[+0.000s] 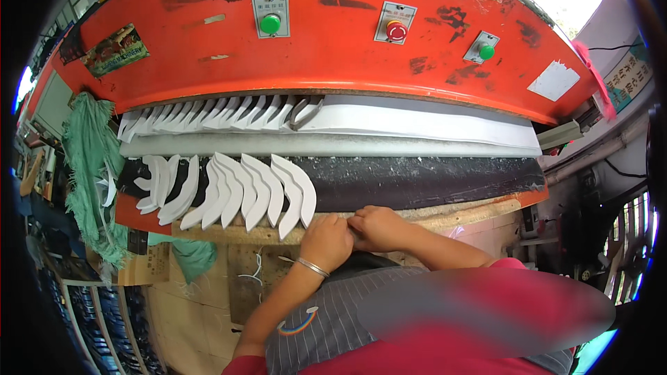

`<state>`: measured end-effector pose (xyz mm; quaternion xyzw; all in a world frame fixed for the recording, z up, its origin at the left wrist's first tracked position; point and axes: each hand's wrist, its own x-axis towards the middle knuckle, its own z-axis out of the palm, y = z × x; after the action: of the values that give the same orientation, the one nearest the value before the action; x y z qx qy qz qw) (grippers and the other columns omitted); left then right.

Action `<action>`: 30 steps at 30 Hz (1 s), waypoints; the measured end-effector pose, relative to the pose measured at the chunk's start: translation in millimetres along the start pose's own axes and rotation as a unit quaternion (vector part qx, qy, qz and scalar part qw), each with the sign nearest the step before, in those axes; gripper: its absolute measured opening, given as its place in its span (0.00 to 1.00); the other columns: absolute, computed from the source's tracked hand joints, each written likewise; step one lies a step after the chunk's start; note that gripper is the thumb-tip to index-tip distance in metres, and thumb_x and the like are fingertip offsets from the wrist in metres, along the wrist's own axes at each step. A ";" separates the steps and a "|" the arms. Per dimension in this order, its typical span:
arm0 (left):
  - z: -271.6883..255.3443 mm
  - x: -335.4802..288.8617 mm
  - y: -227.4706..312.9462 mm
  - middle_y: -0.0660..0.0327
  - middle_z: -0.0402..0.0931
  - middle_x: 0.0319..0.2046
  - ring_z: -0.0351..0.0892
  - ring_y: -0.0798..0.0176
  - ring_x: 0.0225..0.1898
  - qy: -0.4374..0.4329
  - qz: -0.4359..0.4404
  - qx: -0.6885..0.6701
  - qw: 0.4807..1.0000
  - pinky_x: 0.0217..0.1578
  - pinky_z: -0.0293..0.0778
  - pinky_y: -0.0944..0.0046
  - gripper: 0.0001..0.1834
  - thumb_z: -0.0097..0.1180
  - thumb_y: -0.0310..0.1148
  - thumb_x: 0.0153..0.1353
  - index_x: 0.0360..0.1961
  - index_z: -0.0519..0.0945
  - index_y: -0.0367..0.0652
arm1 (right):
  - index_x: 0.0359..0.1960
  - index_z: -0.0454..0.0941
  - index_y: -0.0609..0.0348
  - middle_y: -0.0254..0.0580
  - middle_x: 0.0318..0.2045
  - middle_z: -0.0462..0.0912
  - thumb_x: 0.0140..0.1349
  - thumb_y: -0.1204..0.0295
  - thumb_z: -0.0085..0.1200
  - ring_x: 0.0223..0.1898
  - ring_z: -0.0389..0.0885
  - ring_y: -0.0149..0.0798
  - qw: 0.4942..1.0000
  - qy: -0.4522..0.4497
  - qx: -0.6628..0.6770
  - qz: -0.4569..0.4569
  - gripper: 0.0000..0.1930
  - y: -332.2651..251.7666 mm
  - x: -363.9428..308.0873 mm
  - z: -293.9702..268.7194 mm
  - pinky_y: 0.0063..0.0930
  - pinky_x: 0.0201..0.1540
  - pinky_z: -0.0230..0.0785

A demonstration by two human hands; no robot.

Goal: Operating a hydraulic cutting press to cut shoe components from a sheet of material using a metal die.

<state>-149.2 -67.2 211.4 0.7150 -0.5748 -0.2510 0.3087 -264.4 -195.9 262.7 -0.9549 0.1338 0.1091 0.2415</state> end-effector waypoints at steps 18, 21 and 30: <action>-46.1 71.1 -95.0 0.54 0.71 0.46 0.70 0.51 0.47 0.180 -0.014 0.038 0.983 0.50 0.67 0.56 0.35 0.71 0.40 0.47 0.54 0.72 0.36 | 0.44 0.79 0.64 0.62 0.33 0.82 0.52 0.66 0.49 0.39 0.82 0.58 0.907 0.288 0.206 0.226 0.20 115.4 171.9 -11.9 0.44 0.45 0.72; -28.8 85.0 -106.5 0.57 0.71 0.43 0.67 0.54 0.49 0.191 0.043 0.092 0.976 0.53 0.61 0.55 0.38 0.70 0.45 0.47 0.57 0.72 0.37 | 0.47 0.78 0.63 0.60 0.32 0.83 0.53 0.65 0.49 0.37 0.83 0.55 0.905 0.313 0.173 0.228 0.21 111.8 163.6 -15.3 0.42 0.43 0.73; -6.0 93.2 -111.1 0.66 0.71 0.37 0.67 0.61 0.44 0.217 0.039 0.130 0.967 0.48 0.57 0.57 0.22 0.63 0.44 0.53 0.47 0.82 0.45 | 0.49 0.77 0.62 0.53 0.24 0.82 0.54 0.64 0.49 0.28 0.83 0.48 0.895 0.316 0.226 0.220 0.22 111.6 158.6 -2.8 0.39 0.36 0.73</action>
<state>-50.9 -140.8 134.0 0.7636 -0.5492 -0.0011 0.3394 -149.2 -324.1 173.6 -0.8050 0.4310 -0.1809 0.3653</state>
